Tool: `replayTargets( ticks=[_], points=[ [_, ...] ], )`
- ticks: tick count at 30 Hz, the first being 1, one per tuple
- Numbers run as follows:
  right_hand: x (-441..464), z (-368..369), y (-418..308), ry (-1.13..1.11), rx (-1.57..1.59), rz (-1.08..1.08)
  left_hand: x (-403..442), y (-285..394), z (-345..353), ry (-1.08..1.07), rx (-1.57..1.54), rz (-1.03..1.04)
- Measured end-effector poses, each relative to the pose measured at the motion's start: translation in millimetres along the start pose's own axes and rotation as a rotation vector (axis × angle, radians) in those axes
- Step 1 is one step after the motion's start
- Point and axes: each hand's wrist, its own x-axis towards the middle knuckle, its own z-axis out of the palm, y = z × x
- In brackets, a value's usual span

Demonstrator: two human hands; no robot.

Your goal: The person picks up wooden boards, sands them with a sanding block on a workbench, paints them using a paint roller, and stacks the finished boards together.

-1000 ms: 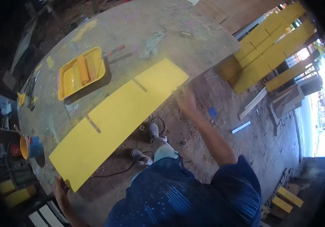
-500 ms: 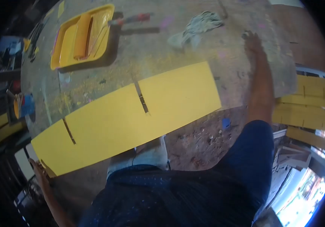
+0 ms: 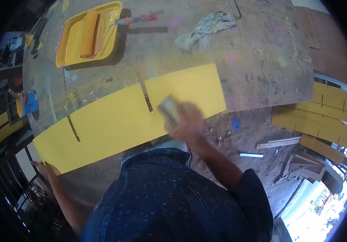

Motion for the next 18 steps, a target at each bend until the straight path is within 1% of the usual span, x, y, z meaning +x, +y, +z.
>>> replayTargets(
  ticks=[1,2,4,5,7,8,10,11,12,13,14,16,18],
  points=[
    [-9.2,-0.7,-19.4,-0.075,0.021,0.018,-0.2,1.9,-1.4,-0.048,-0.02,0.013],
    [-10.8,5.1,-23.9,-0.04,0.014,0.032,-1.7,2.5,-3.9,-0.094,-0.037,0.022],
    [-12.3,19.8,-29.4,0.03,0.001,0.056,-9.6,9.2,-2.7,-0.019,-0.058,0.04],
    [0.8,32.3,-32.7,0.081,-0.023,0.064,-15.0,12.6,-1.6,0.015,-0.066,0.051],
    [40.9,59.2,-35.6,0.182,-0.073,0.091,-23.2,16.3,3.4,-0.017,-0.13,0.104],
    [35.5,58.4,-39.4,0.231,-0.073,0.119,-25.2,21.0,4.0,-0.043,-0.159,0.143],
    [44.2,62.6,-40.9,0.347,-0.071,0.145,-24.0,25.3,-1.6,-0.065,-0.063,0.109],
    [32.3,54.3,-42.5,0.333,-0.017,0.181,-24.0,25.8,0.1,-0.074,-0.021,0.084],
    [4.0,40.0,-45.5,0.312,0.041,0.208,-37.1,32.6,-1.5,-0.076,-0.112,0.061],
    [-12.9,34.3,-48.7,0.28,0.104,0.243,-32.8,28.8,0.4,-0.06,-0.115,0.079],
    [-12.3,38.6,-51.2,0.28,0.016,0.254,-25.9,18.5,-0.8,-0.047,-0.1,0.104],
    [26.3,53.4,-48.3,0.311,-0.04,0.224,-14.4,7.5,3.0,-0.033,-0.085,0.163],
    [69.5,59.7,-44.6,0.323,-0.102,0.215,-13.6,7.5,0.4,-0.111,0.012,0.195]
  ],
)
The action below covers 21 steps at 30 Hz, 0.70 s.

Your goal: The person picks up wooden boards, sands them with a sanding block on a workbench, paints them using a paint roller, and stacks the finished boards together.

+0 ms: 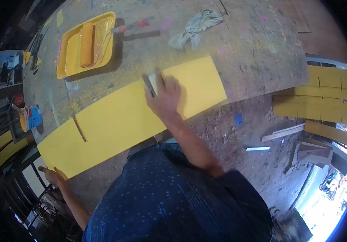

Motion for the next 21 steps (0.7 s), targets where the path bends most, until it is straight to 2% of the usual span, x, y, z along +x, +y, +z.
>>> replayTargets(
  ticks=[2,3,6,8,9,10,12,13,14,15,17,18,19,21],
  points=[
    [-23.5,-5.0,10.8,-0.03,0.008,-0.017,21.0,-9.5,3.7,0.014,0.266,0.115],
    [-36.7,-13.3,15.8,-0.042,0.01,-0.031,45.2,-40.6,12.3,0.07,0.487,0.204],
    [-75.9,-44.6,20.8,-0.094,0.077,0.002,73.8,-94.1,31.1,0.233,0.848,0.414],
    [-67.7,-35.8,10.1,-0.086,0.093,0.068,85.9,-108.1,30.6,0.283,0.634,0.531],
    [-44.8,-15.2,1.7,-0.059,0.103,0.122,89.9,-110.5,35.6,0.282,0.322,0.552],
    [-27.2,6.0,-11.3,-0.028,0.116,0.17,89.7,-106.8,37.0,0.249,0.085,0.481],
    [-13.2,46.0,-51.3,-0.121,0.121,0.087,84.9,-87.4,39.3,0.19,-0.324,0.268],
    [-13.3,49.1,-77.2,-0.196,0.244,-0.039,80.6,-78.2,33.0,0.117,-0.4,0.161],
    [-7.1,32.0,-84.5,-0.241,0.237,-0.128,76.8,-69.6,26.9,0.053,-0.472,0.048],
    [-1.1,19.3,-87.6,-0.282,0.229,-0.217,76.5,-61.1,19.1,-0.03,-0.466,-0.022],
    [19.7,37.4,-18.1,-0.25,0.083,0.03,88.1,-71.2,23.5,-0.047,-0.235,0.082],
    [44.9,20.7,17.7,-0.261,-0.005,0.169,108.3,-103.1,32.6,0.018,0.002,0.253],
    [63.8,8.4,37.4,-0.27,-0.091,0.301,110.3,-111.0,33.4,0.04,0.131,0.31],
    [68.3,18.6,25.4,-0.289,-0.063,0.188,112.6,-119.7,35.6,0.1,0.314,0.378]
  ],
)
